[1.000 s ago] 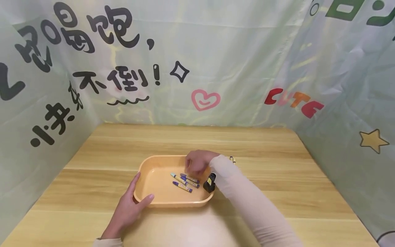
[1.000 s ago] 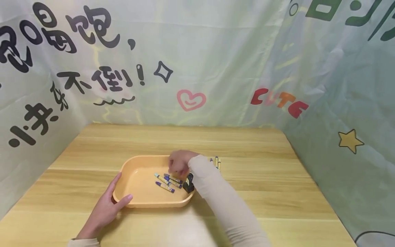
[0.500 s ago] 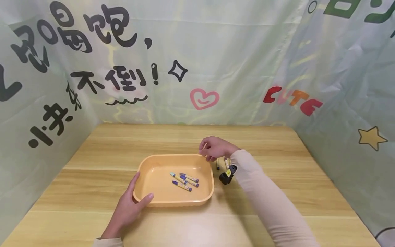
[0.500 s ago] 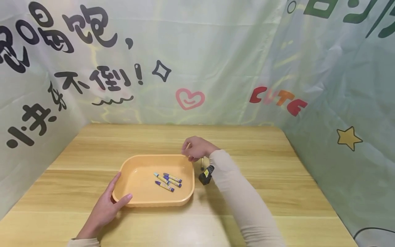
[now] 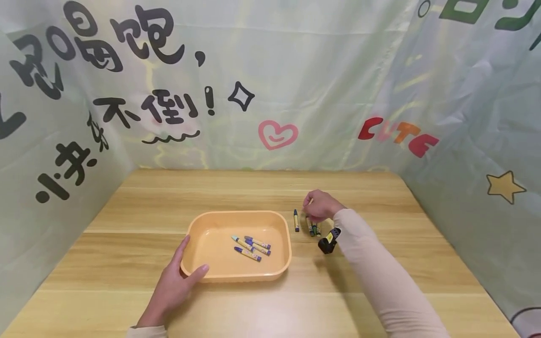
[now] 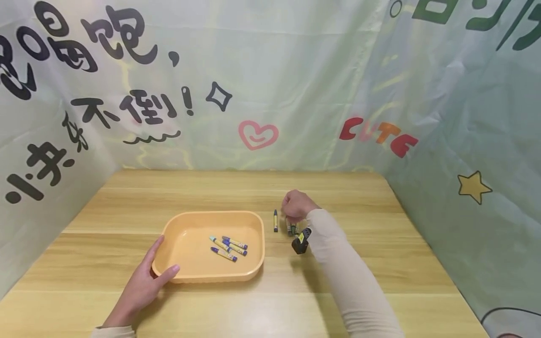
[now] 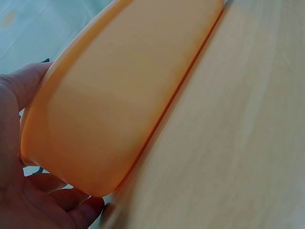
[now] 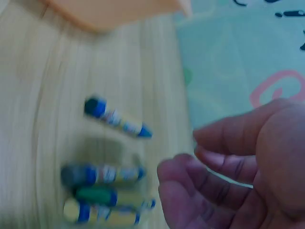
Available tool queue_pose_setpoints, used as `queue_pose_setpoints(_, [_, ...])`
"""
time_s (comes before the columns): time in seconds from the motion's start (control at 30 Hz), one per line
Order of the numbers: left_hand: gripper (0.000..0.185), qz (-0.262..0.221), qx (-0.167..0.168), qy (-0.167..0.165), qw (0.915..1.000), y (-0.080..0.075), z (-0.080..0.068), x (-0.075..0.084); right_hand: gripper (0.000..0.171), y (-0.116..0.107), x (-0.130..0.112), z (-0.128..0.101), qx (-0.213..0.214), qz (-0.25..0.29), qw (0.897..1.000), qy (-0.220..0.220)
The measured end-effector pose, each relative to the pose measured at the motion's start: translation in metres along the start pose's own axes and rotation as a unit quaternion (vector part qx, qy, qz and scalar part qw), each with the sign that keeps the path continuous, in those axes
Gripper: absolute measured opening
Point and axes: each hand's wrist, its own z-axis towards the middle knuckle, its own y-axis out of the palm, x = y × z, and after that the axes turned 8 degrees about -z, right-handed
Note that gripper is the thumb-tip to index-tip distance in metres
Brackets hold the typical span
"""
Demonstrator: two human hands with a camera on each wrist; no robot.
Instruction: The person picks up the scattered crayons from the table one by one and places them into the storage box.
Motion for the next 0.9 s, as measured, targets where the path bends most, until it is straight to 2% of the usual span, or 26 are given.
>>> queue_pose_setpoints(0.13, [0.094,-0.006,0.001,-0.002,1.0,0.0,0.0,0.001,0.006,-0.003,0.017,0.001,0.009,-0.025,0.999,0.032])
queue_pose_setpoints(0.27, [0.094,-0.007,0.001,-0.005,1.0,0.0,-0.001,0.001,0.024,-0.004,0.03,0.0,-0.021,-0.052,0.997,0.048])
queue_pose_setpoints(0.43, [0.094,-0.009,0.002,-0.005,0.9999,-0.001,-0.001,0.001,0.027,-0.001,0.038,0.0,-0.047,-0.084,0.994,0.051])
queue_pose_setpoints(0.67, [0.093,-0.014,-0.002,-0.005,0.9999,0.001,0.0,0.0,0.016,0.004,0.041,0.003,-0.031,-0.081,0.994,0.074])
queue_pose_setpoints(0.9, [0.093,-0.004,0.003,-0.009,0.9999,0.0,0.0,0.0,0.019,0.007,0.037,0.006,-0.013,-0.129,0.989,0.072])
